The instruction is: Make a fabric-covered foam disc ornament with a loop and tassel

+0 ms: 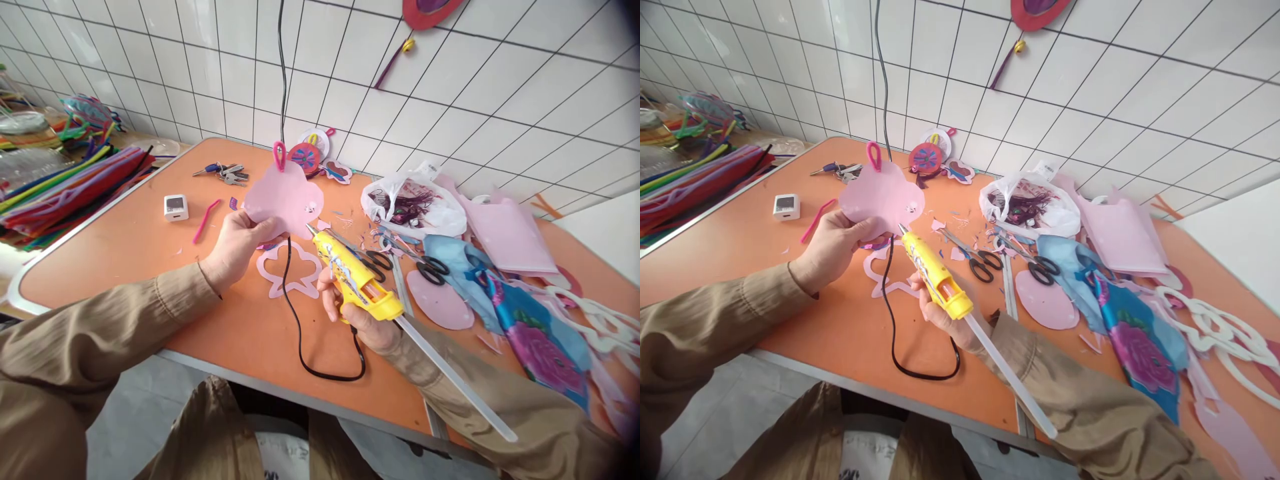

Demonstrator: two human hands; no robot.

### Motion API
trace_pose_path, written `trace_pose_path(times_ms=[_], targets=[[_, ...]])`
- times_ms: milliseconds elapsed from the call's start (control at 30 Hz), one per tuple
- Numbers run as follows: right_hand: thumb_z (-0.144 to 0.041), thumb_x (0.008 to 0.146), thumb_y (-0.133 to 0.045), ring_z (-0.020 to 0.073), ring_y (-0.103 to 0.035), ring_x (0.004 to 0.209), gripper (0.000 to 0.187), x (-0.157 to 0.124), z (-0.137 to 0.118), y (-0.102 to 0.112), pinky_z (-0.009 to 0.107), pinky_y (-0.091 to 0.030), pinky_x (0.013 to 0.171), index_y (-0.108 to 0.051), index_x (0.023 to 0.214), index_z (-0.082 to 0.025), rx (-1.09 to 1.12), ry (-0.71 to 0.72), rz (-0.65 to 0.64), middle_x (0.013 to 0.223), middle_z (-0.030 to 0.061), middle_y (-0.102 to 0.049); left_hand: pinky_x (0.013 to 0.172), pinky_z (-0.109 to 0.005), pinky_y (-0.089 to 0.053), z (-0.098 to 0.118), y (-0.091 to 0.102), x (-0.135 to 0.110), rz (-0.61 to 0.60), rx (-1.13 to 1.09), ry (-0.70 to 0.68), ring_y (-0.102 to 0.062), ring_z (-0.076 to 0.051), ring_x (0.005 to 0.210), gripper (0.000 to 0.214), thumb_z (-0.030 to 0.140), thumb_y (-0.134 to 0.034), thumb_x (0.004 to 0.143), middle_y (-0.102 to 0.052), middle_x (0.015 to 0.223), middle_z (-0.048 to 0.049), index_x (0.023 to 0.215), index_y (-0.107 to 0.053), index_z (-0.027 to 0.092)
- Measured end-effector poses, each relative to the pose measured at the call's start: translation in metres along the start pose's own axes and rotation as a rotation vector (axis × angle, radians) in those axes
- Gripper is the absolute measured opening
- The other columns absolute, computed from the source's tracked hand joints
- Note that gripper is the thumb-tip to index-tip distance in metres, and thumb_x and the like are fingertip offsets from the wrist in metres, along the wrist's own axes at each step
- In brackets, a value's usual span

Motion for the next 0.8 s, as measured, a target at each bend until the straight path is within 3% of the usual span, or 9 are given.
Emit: trace_pose_path(times_ms=[200, 333, 500, 700, 800], targets=[[-0.067, 0.079, -0.071, 0.0092, -0.05, 0.05, 0.044, -0.003, -0.008, -0.009, 0.029, -0.046, 0.049, -0.066, 0.092, -0.026, -0.093, 0.019, -0.028, 0.088, 0.0013, -0.061, 0.067, -0.026, -0.056, 0.001, -0.004, -0.003, 0.014, -0.06, 0.076, -0.069, -0.014, 0.064, 0.015, 0.022, -0.077, 0.077, -0.066, 0.068, -0.003, 0.073, -0.069, 0.011], [-0.059, 0.088, -0.065, 0.0112, -0.052, 0.054, 0.034, -0.006, -0.001, -0.007, 0.031, -0.051, 0.054, -0.066, 0.105, -0.03, -0.151, 0.062, -0.06, 0.093, 0.0022, -0.062, 0.076, -0.028, -0.06, -0.002, -0.007, -0.005, -0.006, -0.145, 0.104, -0.069, -0.013, 0.067, 0.02, 0.027, -0.08, 0.078, -0.066, 0.071, -0.0014, 0.075, -0.068, 0.012], [-0.048, 0.091, -0.064, 0.0138, -0.055, 0.06, 0.029, -0.01, 0.001, -0.004, 0.038, -0.054, 0.069, -0.065, 0.115, -0.032, -0.195, 0.073, -0.044, 0.1, 0.0038, -0.065, 0.075, -0.027, -0.059, -0.005, -0.007, -0.005, -0.009, -0.236, 0.148, -0.067, -0.012, 0.069, 0.02, 0.026, -0.08, 0.077, -0.064, 0.073, -0.0009, 0.074, -0.067, 0.012], [-0.045, 0.086, -0.069, 0.0159, -0.054, 0.057, 0.026, -0.009, -0.004, -0.01, 0.036, -0.048, 0.056, -0.069, 0.11, -0.035, -0.216, 0.092, 0.018, 0.091, 0.0025, -0.064, 0.077, -0.028, -0.058, -0.001, -0.012, -0.009, -0.09, -0.27, 0.137, -0.058, -0.01, 0.065, 0.032, 0.03, -0.083, 0.077, -0.05, 0.063, 0.0028, 0.062, -0.059, 0.013], [-0.044, 0.085, -0.069, 0.0161, -0.054, 0.057, 0.024, -0.008, -0.003, -0.01, 0.04, -0.053, 0.064, -0.069, 0.108, -0.037, -0.231, 0.109, 0.053, 0.093, 0.002, -0.065, 0.081, -0.03, -0.058, 0.0, -0.015, -0.012, -0.141, -0.284, 0.139, -0.057, -0.01, 0.067, 0.034, 0.03, -0.084, 0.075, -0.05, 0.064, 0.0022, 0.059, -0.059, 0.013]])
Point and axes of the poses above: each hand's wrist, its own x-axis towards the middle knuckle, its own y-axis out of the back of the hand, z = x × y, the point moved 3 cm from there along x, towards the middle knuckle
